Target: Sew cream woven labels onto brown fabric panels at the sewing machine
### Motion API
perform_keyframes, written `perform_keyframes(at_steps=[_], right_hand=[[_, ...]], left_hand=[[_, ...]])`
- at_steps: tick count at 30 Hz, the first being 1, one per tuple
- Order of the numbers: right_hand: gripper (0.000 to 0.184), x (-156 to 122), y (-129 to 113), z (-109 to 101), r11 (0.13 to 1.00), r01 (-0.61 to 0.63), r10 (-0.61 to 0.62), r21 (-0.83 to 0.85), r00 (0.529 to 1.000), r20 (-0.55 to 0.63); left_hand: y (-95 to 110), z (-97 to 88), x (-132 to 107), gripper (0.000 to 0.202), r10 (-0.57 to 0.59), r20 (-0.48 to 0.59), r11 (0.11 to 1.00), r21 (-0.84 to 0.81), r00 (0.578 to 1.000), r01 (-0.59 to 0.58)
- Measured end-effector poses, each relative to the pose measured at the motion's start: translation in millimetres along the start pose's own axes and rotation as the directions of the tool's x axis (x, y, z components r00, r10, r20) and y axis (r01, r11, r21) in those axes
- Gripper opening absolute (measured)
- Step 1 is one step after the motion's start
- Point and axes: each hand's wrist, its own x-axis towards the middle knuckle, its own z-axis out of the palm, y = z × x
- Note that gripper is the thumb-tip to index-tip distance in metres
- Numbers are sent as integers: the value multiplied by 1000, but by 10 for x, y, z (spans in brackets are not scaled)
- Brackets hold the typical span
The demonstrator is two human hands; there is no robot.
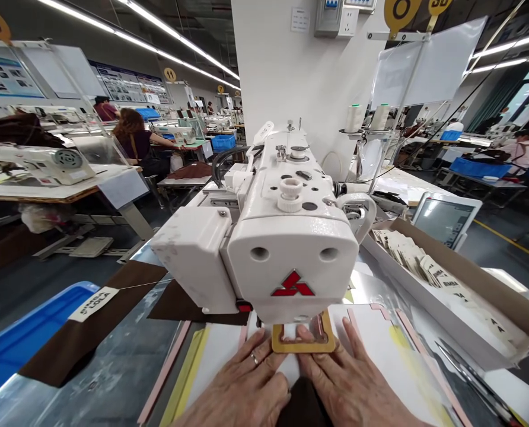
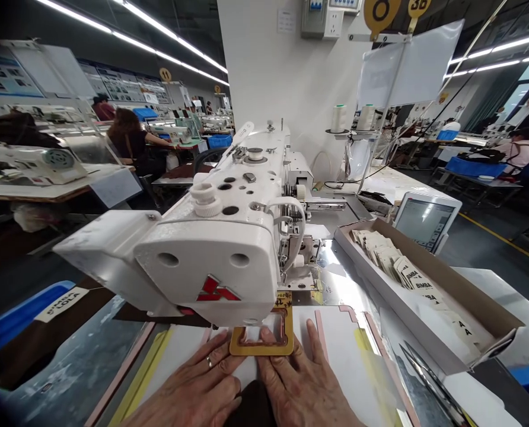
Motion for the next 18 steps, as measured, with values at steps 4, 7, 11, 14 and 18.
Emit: perform_keyframes(at_steps=[4, 7, 11, 14, 18], right_hand=[[105, -59, 43, -16, 997, -9, 4, 81, 998, 62], [109, -167, 119, -54, 997, 2, -11, 80, 994, 106], [94, -446, 269, -178, 998, -15, 5, 68, 989, 145], [63, -635, 313, -295, 985, -152, 135, 82, 972, 191], [13, -704, 229, -359, 935, -300, 251, 189, 936, 247]], left_hand=[[4, 11, -8, 16, -12, 51, 1000, -25, 999, 13], [13, 47, -25, 15, -33, 73, 999, -41, 997, 36], [1, 25, -23, 16, -43, 76, 994, -99, 996, 50], [-7, -87, -19, 18, -27, 25, 991, -133, 999, 30], [23, -161, -66, 19, -92, -120, 975, -212, 989, 66]])
